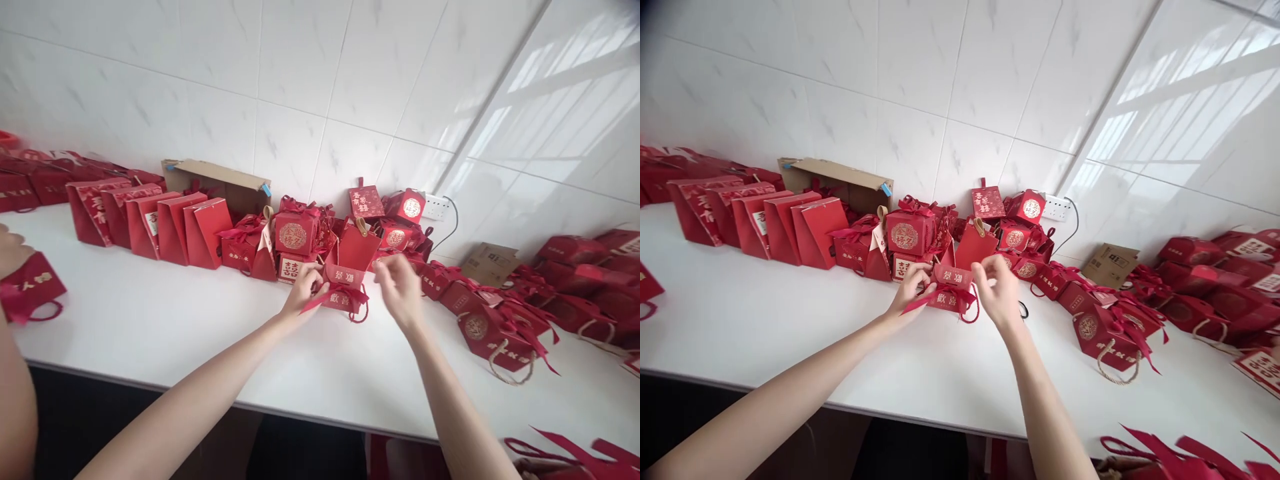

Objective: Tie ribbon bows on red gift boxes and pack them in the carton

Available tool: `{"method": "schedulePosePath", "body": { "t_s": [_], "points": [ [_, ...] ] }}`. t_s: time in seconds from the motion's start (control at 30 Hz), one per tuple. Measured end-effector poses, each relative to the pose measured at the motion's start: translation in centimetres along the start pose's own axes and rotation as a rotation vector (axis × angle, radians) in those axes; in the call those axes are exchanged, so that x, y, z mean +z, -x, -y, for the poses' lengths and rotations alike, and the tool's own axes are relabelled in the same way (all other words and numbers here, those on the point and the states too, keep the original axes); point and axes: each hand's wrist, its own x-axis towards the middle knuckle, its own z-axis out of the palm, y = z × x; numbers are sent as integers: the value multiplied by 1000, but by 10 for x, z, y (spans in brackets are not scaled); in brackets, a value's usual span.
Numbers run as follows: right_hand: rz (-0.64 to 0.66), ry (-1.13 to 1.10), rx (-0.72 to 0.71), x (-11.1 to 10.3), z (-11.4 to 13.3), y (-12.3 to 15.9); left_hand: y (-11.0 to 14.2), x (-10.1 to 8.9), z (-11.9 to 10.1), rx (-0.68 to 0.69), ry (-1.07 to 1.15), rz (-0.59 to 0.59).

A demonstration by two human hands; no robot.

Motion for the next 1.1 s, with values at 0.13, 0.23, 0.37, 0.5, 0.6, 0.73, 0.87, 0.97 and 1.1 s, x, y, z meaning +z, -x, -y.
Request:
{"method": "schedulePosePath", "body": {
  "t_s": [0.13,0.23,0.37,0.5,0.6,0.73,0.87,0.97,1.1],
  "points": [
    [83,-10,61,25,-26,5,-1,-2,1,-6,-30,1],
    [157,-14,27,29,-37,16,-2,0,0,-3,-35,-12],
    [226,-5,-2,22,-33,24,-4,0,-5,-3,-50,-17],
    [262,-119,112,27,-29,23,-8,-10,-8,35,-56,36],
    [254,-300,193,34,-28,21,-18,-20,-12,153,-201,151],
    [249,-486,279,36,-25,17,-37,-23,-19,177,-232,380],
    [135,-569,360,37,-25,14,-42,-15,-23,78,-125,379],
    [77,-606,413,40,-27,13,-35,-12,-23,69,-138,331],
    [57,-642,460,42,-29,13,-29,-12,-22,44,-160,326]
  ]
}}
